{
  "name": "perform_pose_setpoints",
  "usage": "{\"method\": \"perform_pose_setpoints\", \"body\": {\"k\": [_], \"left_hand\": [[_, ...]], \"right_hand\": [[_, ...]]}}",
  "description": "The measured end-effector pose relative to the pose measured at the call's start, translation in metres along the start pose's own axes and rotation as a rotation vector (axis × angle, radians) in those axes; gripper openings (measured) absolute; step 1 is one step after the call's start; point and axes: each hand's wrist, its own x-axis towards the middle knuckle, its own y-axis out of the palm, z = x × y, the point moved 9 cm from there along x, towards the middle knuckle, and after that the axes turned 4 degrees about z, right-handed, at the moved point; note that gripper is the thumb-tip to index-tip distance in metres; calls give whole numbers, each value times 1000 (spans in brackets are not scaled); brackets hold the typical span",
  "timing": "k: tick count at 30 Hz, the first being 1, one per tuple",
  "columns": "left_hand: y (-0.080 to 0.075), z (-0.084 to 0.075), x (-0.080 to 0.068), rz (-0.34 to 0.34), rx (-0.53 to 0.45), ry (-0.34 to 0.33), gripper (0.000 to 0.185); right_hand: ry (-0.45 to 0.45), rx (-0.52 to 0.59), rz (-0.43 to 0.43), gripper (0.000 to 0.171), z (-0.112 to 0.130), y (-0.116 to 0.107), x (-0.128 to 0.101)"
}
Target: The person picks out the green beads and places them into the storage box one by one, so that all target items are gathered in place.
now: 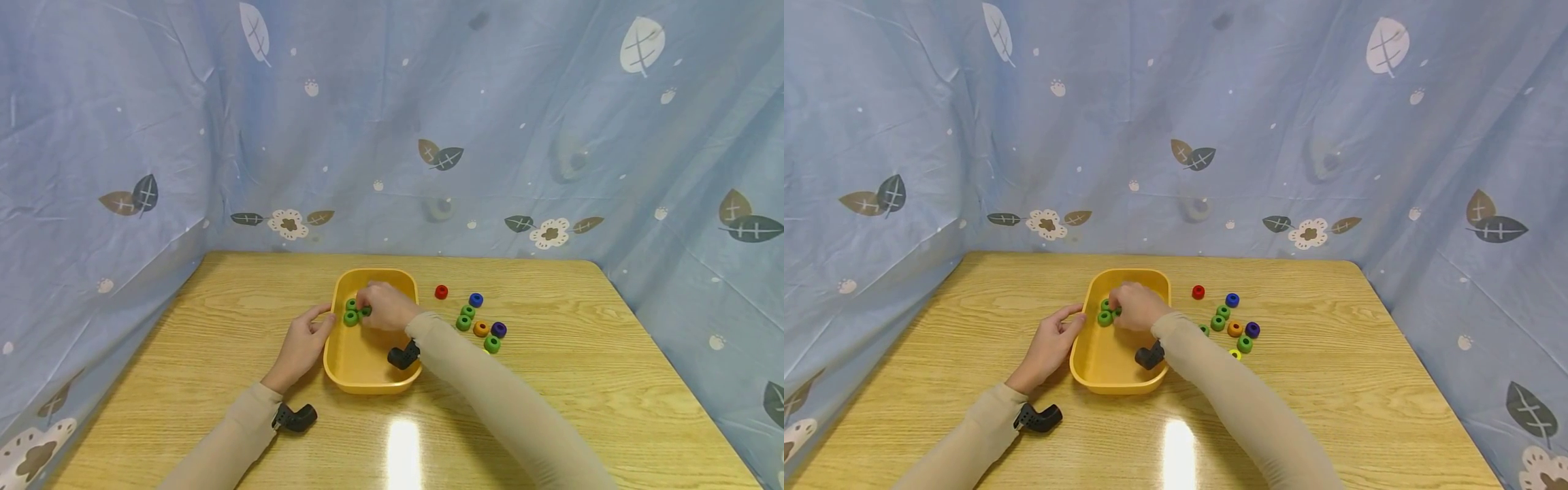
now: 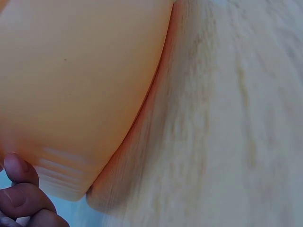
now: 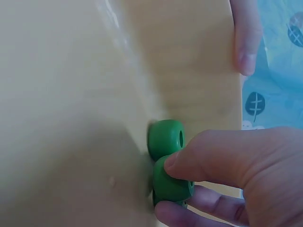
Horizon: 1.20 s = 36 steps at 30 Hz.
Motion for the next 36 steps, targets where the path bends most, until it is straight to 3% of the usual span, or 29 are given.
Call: {"method": "perform_pose_setpoints", "body": {"k": [21,36], "left_hand": [[0,2,0,4,-3,-1,50],[0,4,2,-4,15,5,50]], "right_hand": [[6,3,-2,17,-1,1,-1],[-9,99,-47,20,6,-21,-14]]}}
